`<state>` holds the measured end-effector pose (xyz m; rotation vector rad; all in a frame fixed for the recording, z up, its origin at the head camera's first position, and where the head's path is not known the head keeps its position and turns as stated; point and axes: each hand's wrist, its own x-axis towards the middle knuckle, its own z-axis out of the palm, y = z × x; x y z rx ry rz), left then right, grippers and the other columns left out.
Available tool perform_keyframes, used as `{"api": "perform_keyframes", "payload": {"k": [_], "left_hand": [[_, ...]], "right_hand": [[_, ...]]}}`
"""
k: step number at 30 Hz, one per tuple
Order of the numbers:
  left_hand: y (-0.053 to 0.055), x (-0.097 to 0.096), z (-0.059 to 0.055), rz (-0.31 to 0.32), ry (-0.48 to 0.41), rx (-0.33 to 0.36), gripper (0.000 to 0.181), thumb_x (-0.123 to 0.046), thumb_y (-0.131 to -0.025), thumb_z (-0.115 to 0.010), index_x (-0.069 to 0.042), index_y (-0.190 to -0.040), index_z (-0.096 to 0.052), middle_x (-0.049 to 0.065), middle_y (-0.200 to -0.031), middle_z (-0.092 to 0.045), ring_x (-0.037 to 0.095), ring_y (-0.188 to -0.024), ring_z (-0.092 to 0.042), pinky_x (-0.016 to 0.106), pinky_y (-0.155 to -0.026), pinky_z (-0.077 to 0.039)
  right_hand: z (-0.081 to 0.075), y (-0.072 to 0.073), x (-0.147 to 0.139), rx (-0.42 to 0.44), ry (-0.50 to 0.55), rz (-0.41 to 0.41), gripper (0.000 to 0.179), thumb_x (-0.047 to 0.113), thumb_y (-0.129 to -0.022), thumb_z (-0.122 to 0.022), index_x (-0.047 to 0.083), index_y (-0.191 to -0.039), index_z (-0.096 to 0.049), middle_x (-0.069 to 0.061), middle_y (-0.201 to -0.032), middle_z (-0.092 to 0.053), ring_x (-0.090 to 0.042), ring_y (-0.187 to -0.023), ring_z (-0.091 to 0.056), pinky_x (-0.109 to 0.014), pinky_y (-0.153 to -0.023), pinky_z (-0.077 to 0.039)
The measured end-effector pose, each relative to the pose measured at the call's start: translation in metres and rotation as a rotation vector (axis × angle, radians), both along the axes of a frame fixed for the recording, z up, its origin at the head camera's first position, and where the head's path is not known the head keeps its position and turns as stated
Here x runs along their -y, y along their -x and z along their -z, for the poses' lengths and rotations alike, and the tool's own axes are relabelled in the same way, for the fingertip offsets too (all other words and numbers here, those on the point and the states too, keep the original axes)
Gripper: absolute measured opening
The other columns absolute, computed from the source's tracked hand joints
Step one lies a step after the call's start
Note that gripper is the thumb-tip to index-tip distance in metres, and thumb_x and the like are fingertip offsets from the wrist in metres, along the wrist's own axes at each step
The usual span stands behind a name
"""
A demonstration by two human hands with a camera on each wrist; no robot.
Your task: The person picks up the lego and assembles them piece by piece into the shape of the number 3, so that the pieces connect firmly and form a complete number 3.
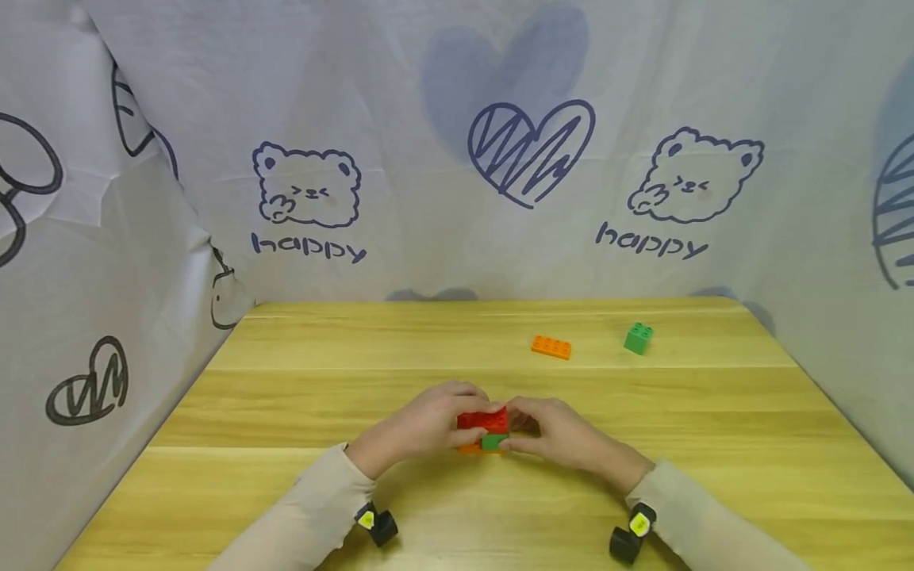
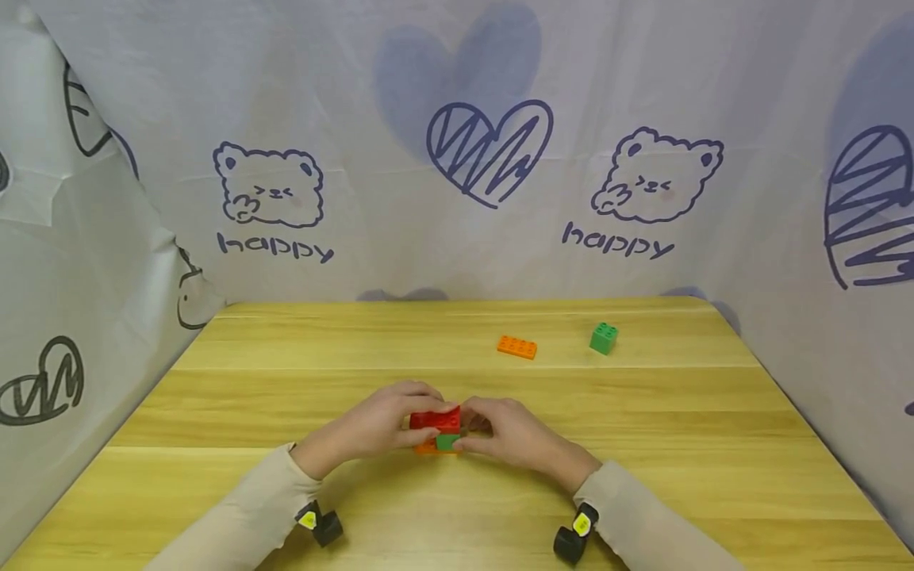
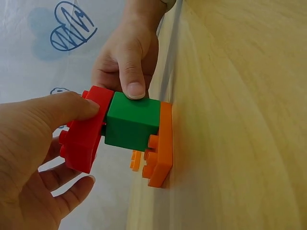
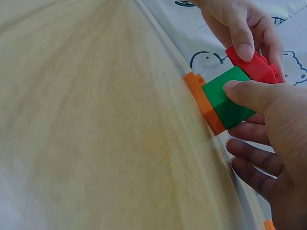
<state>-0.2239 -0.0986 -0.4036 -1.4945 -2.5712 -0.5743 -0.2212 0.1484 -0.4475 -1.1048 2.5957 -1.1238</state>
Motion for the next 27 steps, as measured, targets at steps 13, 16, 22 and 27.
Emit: {"api": "perform_keyframes", "payload": {"k": [13,16,22,27], "left_hand": [[-0.0002,-0.0009,-0.0002,-0.023,-0.046,0.087,0.036,-0.021,-0.092,-0.07,-0.01,-0.127,-0.067,0.004,-0.113,-0.066,0.016,-0.096,-0.06,0.023,-0.08,-0.051],[-0.0013,-0.0008,-0.001,-0.04,-0.032,0.106,0.036,-0.022,-0.094,-0.069,-0.01,-0.127,-0.067,0.003,-0.113,-0.065,0.015,-0.096,-0.06,0.023,-0.08,-0.051],[-0.0021,-0.0019,0.0,-0.048,-0.015,0.053,0.035,-0.022,-0.094,-0.069,-0.009,-0.126,-0.067,0.005,-0.111,-0.066,0.016,-0.096,-0.061,0.023,-0.08,-0.051],[-0.0022,-0.0025,0.0013,-0.041,-0.021,0.002,0.035,-0.022,-0.092,-0.071,-0.01,-0.125,-0.069,0.005,-0.109,-0.067,0.016,-0.093,-0.062,0.022,-0.079,-0.052]], "right_hand": [[-0.0001,0.0012,0.0002,-0.006,0.002,-0.002,0.032,0.044,-0.09,-0.068,0.022,-0.114,-0.063,0.011,-0.104,-0.067,-0.008,-0.096,-0.065,-0.026,-0.084,-0.053],[0.0001,0.0007,0.0005,0.014,0.012,-0.009,0.032,0.042,-0.091,-0.068,0.022,-0.115,-0.062,0.011,-0.104,-0.067,-0.009,-0.096,-0.065,-0.027,-0.084,-0.053],[0.0007,0.0003,0.001,0.008,0.011,-0.012,0.032,0.042,-0.091,-0.067,0.022,-0.117,-0.062,0.012,-0.104,-0.067,-0.008,-0.095,-0.065,-0.026,-0.083,-0.053],[0.0006,0.0006,0.0012,-0.001,0.009,-0.016,0.033,0.041,-0.092,-0.067,0.021,-0.117,-0.062,0.011,-0.104,-0.067,-0.008,-0.096,-0.065,-0.026,-0.084,-0.053]]}}
